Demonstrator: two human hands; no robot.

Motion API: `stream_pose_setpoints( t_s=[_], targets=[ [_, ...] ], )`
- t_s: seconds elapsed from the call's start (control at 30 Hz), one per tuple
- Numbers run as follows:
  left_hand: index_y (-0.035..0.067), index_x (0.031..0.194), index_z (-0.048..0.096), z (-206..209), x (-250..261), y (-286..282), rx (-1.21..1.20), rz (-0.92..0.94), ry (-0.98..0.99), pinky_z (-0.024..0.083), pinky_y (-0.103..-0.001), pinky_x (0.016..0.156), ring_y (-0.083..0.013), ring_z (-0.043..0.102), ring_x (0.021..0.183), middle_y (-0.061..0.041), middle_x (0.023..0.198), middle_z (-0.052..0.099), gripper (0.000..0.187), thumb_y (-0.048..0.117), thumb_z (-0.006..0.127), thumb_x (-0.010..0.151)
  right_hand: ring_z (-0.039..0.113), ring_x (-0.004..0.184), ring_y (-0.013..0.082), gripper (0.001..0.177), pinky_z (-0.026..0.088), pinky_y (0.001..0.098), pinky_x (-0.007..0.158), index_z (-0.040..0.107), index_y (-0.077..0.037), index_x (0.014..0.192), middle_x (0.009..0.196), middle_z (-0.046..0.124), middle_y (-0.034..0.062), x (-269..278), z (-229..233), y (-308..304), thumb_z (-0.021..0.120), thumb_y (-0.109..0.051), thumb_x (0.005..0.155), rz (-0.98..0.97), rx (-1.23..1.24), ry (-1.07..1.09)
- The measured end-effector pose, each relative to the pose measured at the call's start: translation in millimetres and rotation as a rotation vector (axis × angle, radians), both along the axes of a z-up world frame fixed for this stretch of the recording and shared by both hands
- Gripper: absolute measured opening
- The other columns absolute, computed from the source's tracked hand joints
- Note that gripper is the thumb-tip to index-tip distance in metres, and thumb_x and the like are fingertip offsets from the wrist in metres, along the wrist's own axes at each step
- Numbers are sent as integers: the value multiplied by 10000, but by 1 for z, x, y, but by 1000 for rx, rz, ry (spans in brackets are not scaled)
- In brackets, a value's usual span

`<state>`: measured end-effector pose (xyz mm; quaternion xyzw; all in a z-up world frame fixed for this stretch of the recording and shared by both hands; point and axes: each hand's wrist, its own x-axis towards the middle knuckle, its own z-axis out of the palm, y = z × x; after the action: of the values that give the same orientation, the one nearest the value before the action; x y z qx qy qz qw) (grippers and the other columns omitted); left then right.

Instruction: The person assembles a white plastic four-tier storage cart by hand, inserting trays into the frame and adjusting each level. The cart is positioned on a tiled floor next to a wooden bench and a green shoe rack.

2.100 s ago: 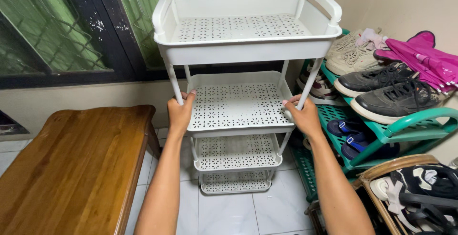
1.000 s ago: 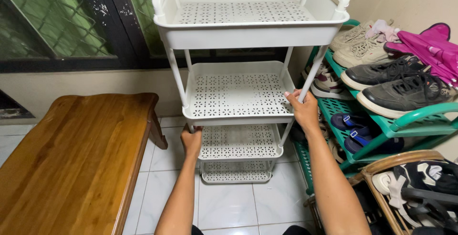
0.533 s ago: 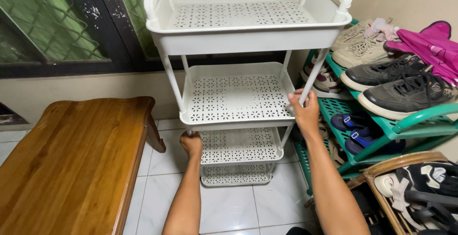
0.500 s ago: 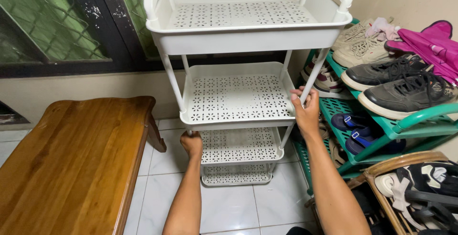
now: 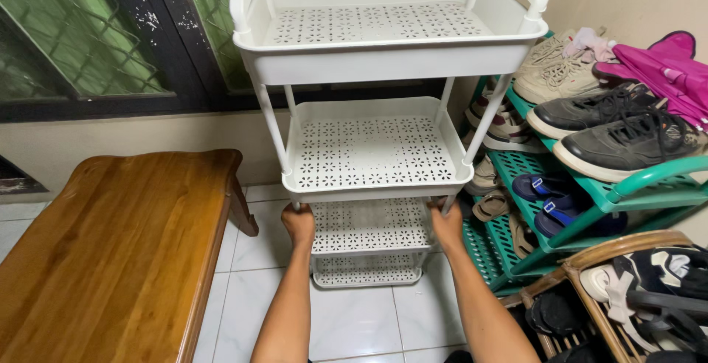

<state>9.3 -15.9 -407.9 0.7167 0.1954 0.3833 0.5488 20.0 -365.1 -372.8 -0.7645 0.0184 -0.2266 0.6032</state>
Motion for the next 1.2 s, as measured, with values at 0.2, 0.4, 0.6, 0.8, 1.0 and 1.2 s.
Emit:
stream_pose_setpoints(
  t_s=[0.2,0.4,0.6,0.8,1.0,1.2],
  targets=[
    [-97,857,658,5,-4,-1,1,-4,22,492,-483,700,-403,659,696,-270,769,695,204,97,600,883,523,647,191,589,451,404,625,663,74,893,688,595,114,12,-18,-9,573,-479,1074,-9,-52,338],
    [-88,872,674,1,-1,3,21,0,-11,502,-473,719,-397,676,726,-268,788,702,193,91,603,863,552,699,140,515,473,357,664,707,31,1045,753,683,95,16,-19,-7,575,-466,1014,12,10,242],
    [-58,910,687,4,-12,-1,-79,-49,98,492,-426,708,-286,644,684,-194,772,715,293,232,655,927,596,803,131,480,498,338,751,716,23,1061,841,736,83,20,-27,-9,576,-434,1017,7,10,180],
    [-41,964,707,-7,-39,-13,-117,-94,204,500,-413,700,-280,612,689,-197,745,696,410,365,654,968,539,694,126,442,455,338,647,696,11,951,721,639,47,24,-37,-12,568,-402,1042,11,-12,198],
    [-32,990,727,-22,-34,-13,-136,-43,214,502,-413,700,-277,660,688,-181,764,724,401,350,607,1005,437,557,105,440,377,338,511,637,-15,795,595,512,-7,22,-40,-13,568,-377,1036,41,52,217],
    [-47,980,728,-34,-23,-18,-54,63,83,509,-421,670,-287,674,668,-194,776,730,364,295,605,997,437,547,113,422,367,347,498,624,-3,784,595,511,2,23,-41,-14,580,-340,1034,38,53,195]
  ],
)
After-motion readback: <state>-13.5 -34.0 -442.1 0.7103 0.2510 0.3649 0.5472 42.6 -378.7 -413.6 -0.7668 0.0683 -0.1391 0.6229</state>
